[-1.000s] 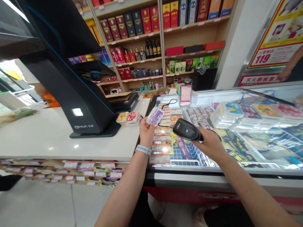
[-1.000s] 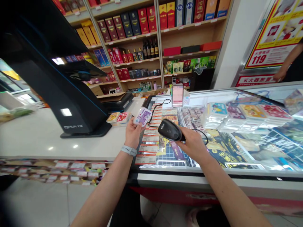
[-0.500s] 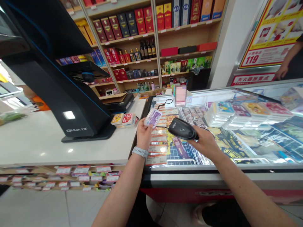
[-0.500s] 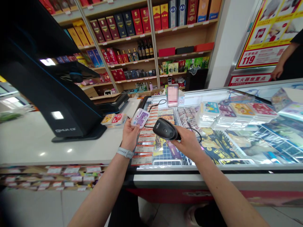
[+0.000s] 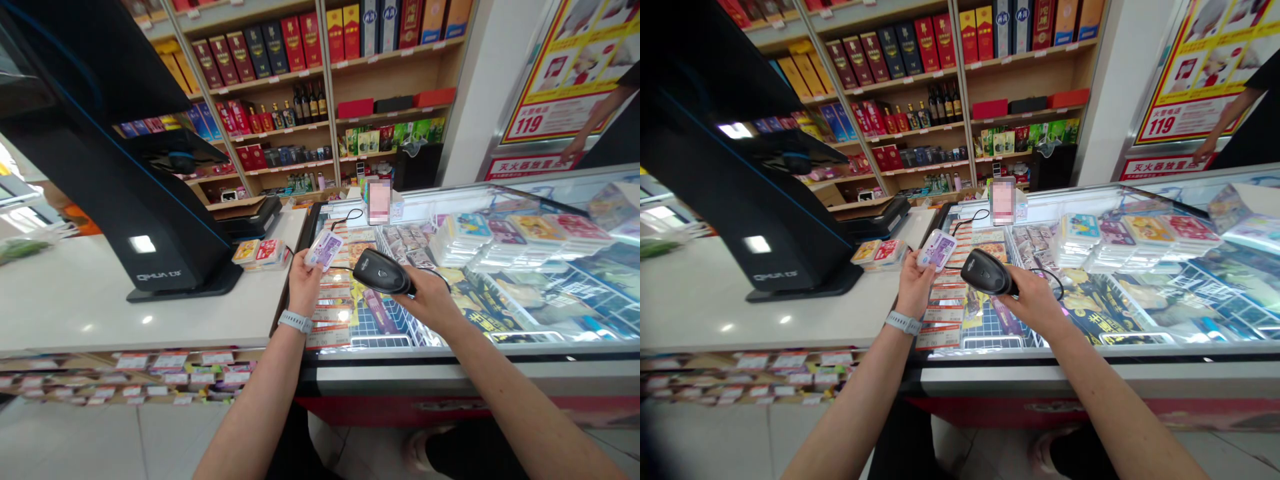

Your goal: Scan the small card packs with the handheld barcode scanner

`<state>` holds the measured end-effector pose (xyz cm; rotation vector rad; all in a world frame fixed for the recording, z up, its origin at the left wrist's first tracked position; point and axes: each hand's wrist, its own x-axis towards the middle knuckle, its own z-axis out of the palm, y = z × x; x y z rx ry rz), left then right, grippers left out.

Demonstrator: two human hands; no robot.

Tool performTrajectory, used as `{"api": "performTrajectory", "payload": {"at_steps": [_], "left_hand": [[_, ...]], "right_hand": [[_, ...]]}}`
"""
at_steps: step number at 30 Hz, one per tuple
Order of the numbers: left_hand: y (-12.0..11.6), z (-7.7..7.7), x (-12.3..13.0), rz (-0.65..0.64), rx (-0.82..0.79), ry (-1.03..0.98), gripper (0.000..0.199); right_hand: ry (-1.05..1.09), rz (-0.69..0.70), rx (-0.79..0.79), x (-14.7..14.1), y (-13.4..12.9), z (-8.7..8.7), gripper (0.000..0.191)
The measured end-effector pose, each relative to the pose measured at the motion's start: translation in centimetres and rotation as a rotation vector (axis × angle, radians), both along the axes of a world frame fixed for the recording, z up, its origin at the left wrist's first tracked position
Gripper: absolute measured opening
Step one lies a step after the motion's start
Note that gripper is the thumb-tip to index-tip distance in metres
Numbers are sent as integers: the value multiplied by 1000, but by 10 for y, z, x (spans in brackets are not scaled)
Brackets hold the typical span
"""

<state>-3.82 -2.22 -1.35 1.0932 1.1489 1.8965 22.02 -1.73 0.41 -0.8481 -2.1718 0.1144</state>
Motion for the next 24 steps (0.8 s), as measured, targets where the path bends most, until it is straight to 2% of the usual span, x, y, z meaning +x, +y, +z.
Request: {"api": "performTrajectory", "payload": {"at_steps": [24], "left_hand": [[-2, 2, 4, -19, -2, -21, 45]], "right_hand": [[-23, -21, 10, -2, 0, 1, 26]]}}
